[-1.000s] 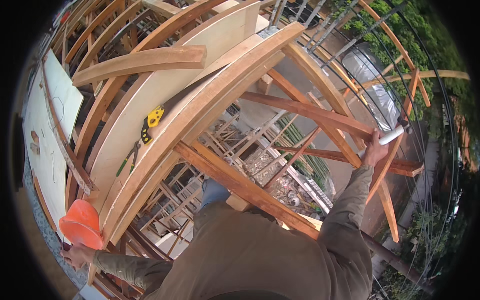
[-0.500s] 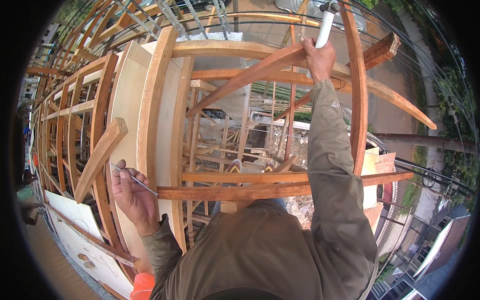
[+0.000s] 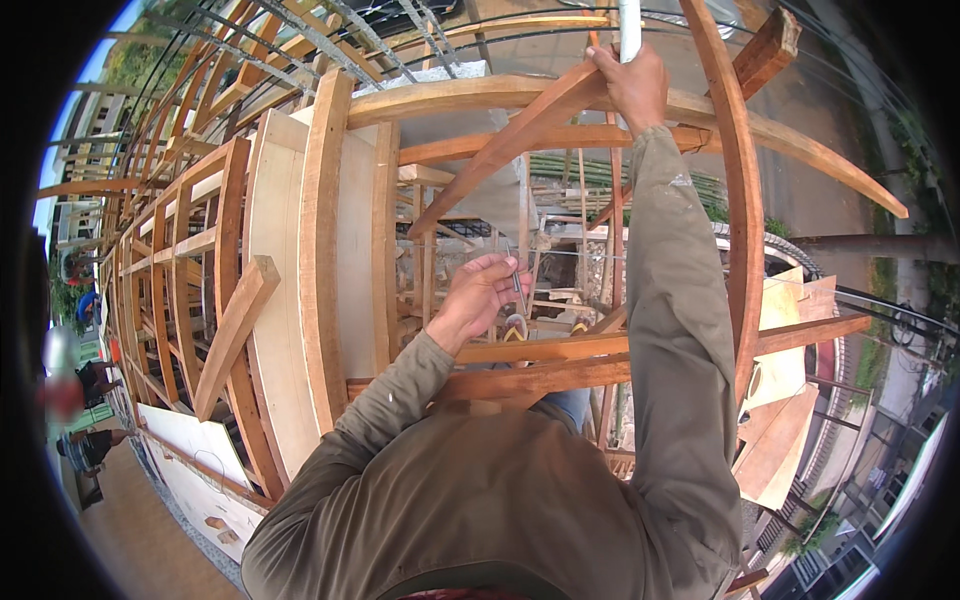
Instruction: The person assembles a curved wooden frame by positioning wooden planks and securing them with nails using a hammer. They repeatedly align the planks, place nails, and hammer them into place to join the components.
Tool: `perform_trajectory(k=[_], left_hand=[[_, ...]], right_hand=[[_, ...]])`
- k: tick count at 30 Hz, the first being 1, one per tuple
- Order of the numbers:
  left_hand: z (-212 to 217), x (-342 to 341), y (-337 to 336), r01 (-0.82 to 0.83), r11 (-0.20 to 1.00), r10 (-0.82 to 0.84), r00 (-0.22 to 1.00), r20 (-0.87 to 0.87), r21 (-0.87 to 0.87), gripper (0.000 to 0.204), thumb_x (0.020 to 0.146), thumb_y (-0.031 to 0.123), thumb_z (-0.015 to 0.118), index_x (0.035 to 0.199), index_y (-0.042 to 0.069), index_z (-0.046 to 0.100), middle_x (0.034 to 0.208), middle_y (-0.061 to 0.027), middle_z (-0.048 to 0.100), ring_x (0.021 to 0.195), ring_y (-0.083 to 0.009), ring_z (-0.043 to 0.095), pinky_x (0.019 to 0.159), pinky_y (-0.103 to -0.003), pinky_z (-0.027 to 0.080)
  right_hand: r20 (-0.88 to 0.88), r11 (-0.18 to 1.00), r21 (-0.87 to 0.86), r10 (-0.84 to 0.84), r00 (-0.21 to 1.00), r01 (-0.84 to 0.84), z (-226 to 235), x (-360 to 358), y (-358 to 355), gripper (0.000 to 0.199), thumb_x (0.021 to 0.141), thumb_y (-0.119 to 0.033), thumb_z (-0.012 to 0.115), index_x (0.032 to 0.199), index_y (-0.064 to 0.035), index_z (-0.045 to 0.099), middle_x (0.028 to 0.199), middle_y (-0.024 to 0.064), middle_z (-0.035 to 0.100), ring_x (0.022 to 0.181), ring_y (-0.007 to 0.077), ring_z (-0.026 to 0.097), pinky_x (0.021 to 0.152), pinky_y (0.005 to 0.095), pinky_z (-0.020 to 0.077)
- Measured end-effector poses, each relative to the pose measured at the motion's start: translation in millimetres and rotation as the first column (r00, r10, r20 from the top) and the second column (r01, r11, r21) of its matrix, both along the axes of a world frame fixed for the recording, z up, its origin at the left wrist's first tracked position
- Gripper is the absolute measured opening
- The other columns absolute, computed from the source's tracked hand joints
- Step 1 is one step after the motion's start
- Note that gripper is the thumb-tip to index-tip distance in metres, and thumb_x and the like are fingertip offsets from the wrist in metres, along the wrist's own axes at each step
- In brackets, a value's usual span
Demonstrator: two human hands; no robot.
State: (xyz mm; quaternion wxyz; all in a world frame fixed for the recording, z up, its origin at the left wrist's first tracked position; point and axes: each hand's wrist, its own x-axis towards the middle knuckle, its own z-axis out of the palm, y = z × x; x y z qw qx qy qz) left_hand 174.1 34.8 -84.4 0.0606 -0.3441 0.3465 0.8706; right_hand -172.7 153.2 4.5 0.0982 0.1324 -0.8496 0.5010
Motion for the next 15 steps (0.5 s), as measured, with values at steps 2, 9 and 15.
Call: perform_trajectory(k=[2,9,15], left_hand=[[27.2,-0.8,-21.3,-0.030,0.999,0.027,0.998,-0.054,-0.042,0.018,0.100,0.010,0.066,0.115,0.001,0.061,0.109,-0.0138,0.070,0.096,-0.0248,0.072,0.084,-0.039,0.061],[95.9,17.8,-140.0,-0.327,0.936,0.281,0.918,-0.281,-0.131,0.015,0.102,0.010,0.062,0.114,0.000,0.061,0.105,-0.0114,0.069,0.094,-0.0226,0.071,0.082,-0.034,0.062],[53.6,30.6,-107.6,-0.277,0.961,0.277,0.961,-0.028,0.001,0.007,0.108,0.020,0.050,0.112,0.016,0.054,0.099,-0.0038,0.067,0.077,-0.0150,0.063,0.069,-0.032,0.056]], right_hand=[[-0.019,0.999,0.029,-0.015,1.000,0.016,-3.6,-3.1,1.4,0.045,0.080,-0.039,0.087,0.092,0.0012,0.069,0.077,0.0127,0.072,0.070,0.0220,0.071,0.068,0.0378,0.0554],[0.074,0.999,-0.048,0.006,0.997,-0.002,-5.1,-6.4,5.3,0.042,0.081,-0.035,0.088,0.092,0.0011,0.069,0.075,0.0089,0.069,0.069,0.0165,0.066,0.065,0.0355,0.0535],[0.060,0.999,-0.031,-0.009,0.998,0.011,-5.4,-4.8,5.1,0.039,0.082,-0.032,0.087,0.092,0.0011,0.069,0.076,0.0093,0.070,0.070,0.0173,0.067,0.067,0.0353,0.0538]])
